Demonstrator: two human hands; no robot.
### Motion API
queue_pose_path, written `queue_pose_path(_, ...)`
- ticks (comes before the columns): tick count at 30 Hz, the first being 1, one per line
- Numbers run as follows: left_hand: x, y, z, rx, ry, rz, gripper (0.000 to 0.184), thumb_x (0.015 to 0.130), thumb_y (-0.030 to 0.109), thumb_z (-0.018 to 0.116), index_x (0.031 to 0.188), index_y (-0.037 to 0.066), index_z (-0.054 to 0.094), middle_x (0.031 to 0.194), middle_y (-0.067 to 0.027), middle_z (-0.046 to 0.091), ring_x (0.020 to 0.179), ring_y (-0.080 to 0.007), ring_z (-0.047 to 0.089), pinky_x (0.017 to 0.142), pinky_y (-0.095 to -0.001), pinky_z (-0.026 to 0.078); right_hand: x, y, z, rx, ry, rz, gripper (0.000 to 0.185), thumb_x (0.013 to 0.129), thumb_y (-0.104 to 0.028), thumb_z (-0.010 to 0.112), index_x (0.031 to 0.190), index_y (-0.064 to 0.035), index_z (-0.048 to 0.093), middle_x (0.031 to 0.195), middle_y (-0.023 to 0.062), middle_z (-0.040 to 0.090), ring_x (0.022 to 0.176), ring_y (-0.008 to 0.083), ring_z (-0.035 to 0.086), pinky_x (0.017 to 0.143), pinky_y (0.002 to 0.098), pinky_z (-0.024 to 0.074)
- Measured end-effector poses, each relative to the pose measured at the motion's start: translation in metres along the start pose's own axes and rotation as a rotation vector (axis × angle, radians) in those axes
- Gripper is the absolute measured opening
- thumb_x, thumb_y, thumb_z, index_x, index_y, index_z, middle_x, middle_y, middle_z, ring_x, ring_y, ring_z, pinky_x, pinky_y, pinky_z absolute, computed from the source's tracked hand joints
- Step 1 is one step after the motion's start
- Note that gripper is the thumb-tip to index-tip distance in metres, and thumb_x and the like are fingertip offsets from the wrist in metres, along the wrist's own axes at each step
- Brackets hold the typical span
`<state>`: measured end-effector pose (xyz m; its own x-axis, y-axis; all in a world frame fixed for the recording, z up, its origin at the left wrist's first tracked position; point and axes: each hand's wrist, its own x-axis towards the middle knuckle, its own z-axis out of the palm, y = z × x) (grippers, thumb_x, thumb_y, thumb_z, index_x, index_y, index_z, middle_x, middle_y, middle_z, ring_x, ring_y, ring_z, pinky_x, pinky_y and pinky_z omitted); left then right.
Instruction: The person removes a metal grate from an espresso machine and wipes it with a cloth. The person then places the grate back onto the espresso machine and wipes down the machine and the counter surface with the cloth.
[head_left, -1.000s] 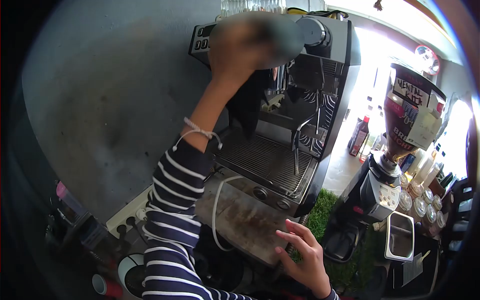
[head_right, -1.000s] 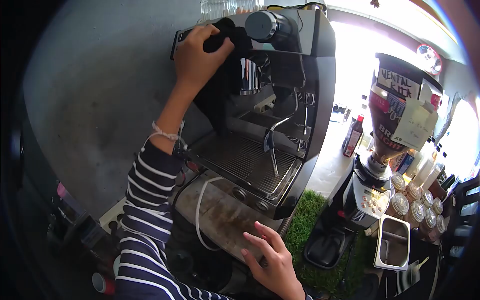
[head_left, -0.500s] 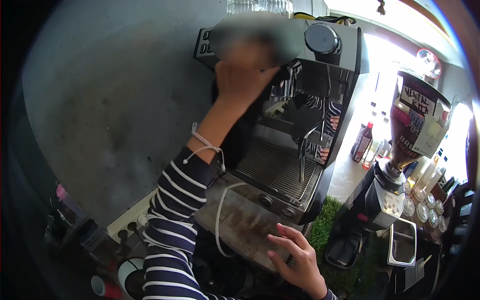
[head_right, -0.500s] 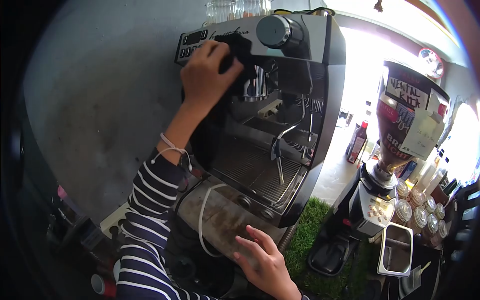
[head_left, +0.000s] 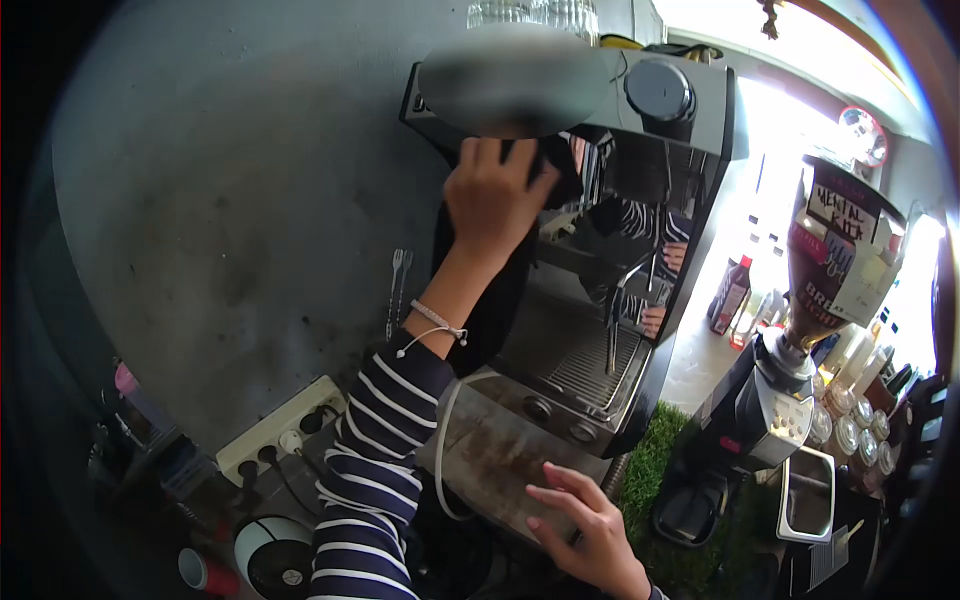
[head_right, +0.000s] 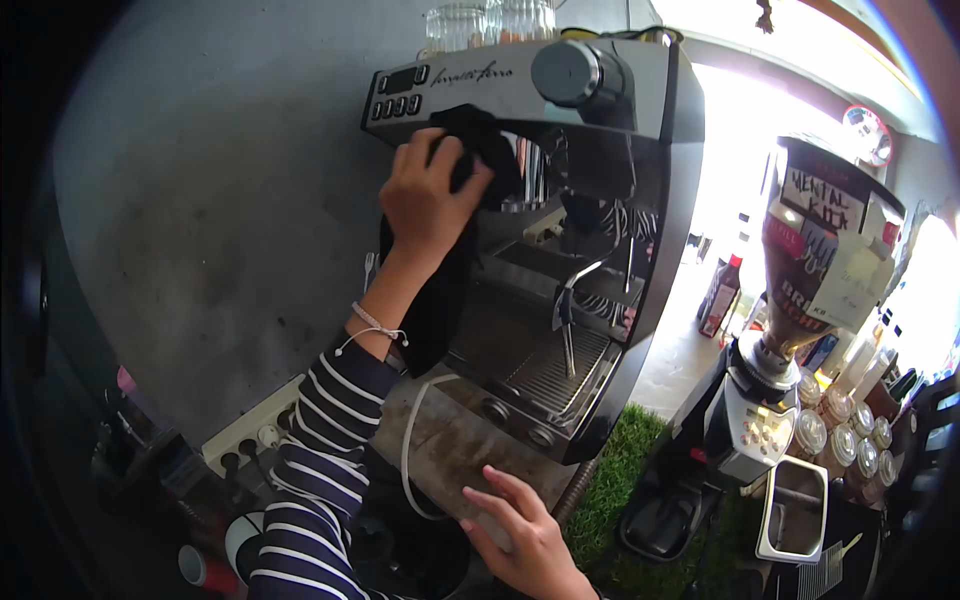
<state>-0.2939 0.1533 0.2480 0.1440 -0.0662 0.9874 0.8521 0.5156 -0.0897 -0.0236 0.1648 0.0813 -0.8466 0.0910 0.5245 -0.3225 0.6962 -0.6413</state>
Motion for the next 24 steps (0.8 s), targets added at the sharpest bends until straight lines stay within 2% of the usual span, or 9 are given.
queue_pose_path(1, 0.001, -0.007, 0.001, 0.024, 0.028, -0.027, 0.019, 0.069, 0.019, 0.067, 0.074, 0.005, 0.055, 0.082, -0.0069, 0.056, 0.075, -0.0264, 0.057, 0.062, -0.0369, 0.046, -0.001, -0.001, -0.001, 0.005, 0.033, -0.008, 0.038, 0.074, -0.014, 0.068, 0.110, -0.0059, 0.058, 0.118, 0.0179, 0.050, 0.109, 0.0303, 0.052, 0.089, 0.0370, 0.0449)
queue_pose_path(3, -0.007, -0.032, 0.004, 0.056, -0.068, -0.280, 0.019, 0.069, 0.021, 0.067, 0.078, 0.008, 0.056, 0.086, -0.0053, 0.055, 0.076, -0.0252, 0.056, 0.059, -0.0369, 0.047, -0.003, -0.005, -0.002, 0.018, 0.105, -0.017, 0.029, 0.081, -0.019, 0.063, 0.103, -0.0014, 0.060, 0.115, 0.0198, 0.052, 0.105, 0.0329, 0.054, 0.087, 0.0380, 0.0454)
queue_pose_path(4, -0.011, -0.037, 0.007, 0.069, -0.121, -0.405, 0.019, 0.069, 0.022, 0.067, 0.080, 0.009, 0.057, 0.087, -0.0045, 0.055, 0.077, -0.0246, 0.056, 0.058, -0.0369, 0.048, -0.003, -0.006, -0.003, 0.021, 0.132, -0.020, 0.028, 0.077, -0.013, 0.064, 0.103, -0.0028, 0.060, 0.114, 0.0191, 0.052, 0.104, 0.0330, 0.054, 0.086, 0.0376, 0.0458)
queue_pose_path(6, -0.029, -0.029, 0.012, 0.032, -0.045, -0.384, 0.019, 0.069, 0.021, 0.067, 0.078, 0.009, 0.057, 0.087, -0.0045, 0.054, 0.076, -0.0243, 0.056, 0.057, -0.0363, 0.047, -0.003, -0.006, -0.007, 0.020, 0.186, -0.027, 0.034, 0.070, -0.002, 0.066, 0.103, -0.0056, 0.060, 0.113, 0.0179, 0.054, 0.102, 0.0333, 0.055, 0.083, 0.0366, 0.0467)
queue_pose_path(7, -0.036, -0.023, 0.014, 0.011, -0.003, -0.373, 0.019, 0.068, 0.021, 0.068, 0.078, 0.010, 0.056, 0.086, -0.0044, 0.054, 0.076, -0.0241, 0.056, 0.057, -0.0360, 0.047, -0.001, -0.005, -0.008, 0.018, 0.182, -0.035, 0.033, 0.071, -0.003, 0.066, 0.103, -0.0056, 0.060, 0.113, 0.0178, 0.054, 0.102, 0.0334, 0.055, 0.083, 0.0367, 0.0468)
queue_pose_path(13, -0.023, 0.031, 0.001, -0.002, -0.062, 0.175, 0.018, 0.066, 0.020, 0.067, 0.078, 0.011, 0.057, 0.090, -0.0035, 0.054, 0.077, -0.0233, 0.055, 0.056, -0.0350, 0.047, 0.011, 0.000, 0.004, 0.061, 0.123, -0.086, 0.033, 0.073, -0.005, 0.066, 0.105, -0.0057, 0.059, 0.115, 0.0186, 0.053, 0.101, 0.0340, 0.055, 0.083, 0.0377, 0.0470)
queue_pose_path(16, -0.007, 0.020, -0.005, 0.112, -0.096, 0.116, 0.018, 0.066, 0.018, 0.069, 0.078, 0.010, 0.058, 0.090, -0.0051, 0.056, 0.076, -0.0233, 0.056, 0.058, -0.0349, 0.048, 0.009, 0.000, 0.005, 0.043, 0.113, -0.098, 0.033, 0.074, -0.005, 0.065, 0.106, -0.0057, 0.059, 0.115, 0.0188, 0.052, 0.102, 0.0347, 0.055, 0.083, 0.0381, 0.0468)
queue_pose_path(19, -0.002, 0.007, 0.003, 0.183, -0.039, -0.145, 0.020, 0.064, 0.020, 0.070, 0.078, 0.012, 0.059, 0.092, -0.0037, 0.055, 0.076, -0.0226, 0.055, 0.056, -0.0344, 0.048, 0.006, 0.006, -0.001, -0.001, 0.145, -0.109, 0.032, 0.075, -0.006, 0.064, 0.106, -0.0050, 0.059, 0.114, 0.0190, 0.053, 0.102, 0.0350, 0.054, 0.083, 0.0382, 0.0468)
queue_pose_path(24, -0.013, 0.041, 0.006, 0.202, -0.089, 0.175, 0.017, 0.063, 0.022, 0.068, 0.070, 0.013, 0.054, 0.090, -0.0046, 0.056, 0.075, -0.0221, 0.055, 0.051, -0.0322, 0.044, 0.006, 0.004, -0.007, 0.037, 0.173, -0.103, 0.031, 0.075, -0.006, 0.065, 0.105, -0.0039, 0.058, 0.113, 0.0195, 0.053, 0.102, 0.0351, 0.054, 0.083, 0.0382, 0.0470)
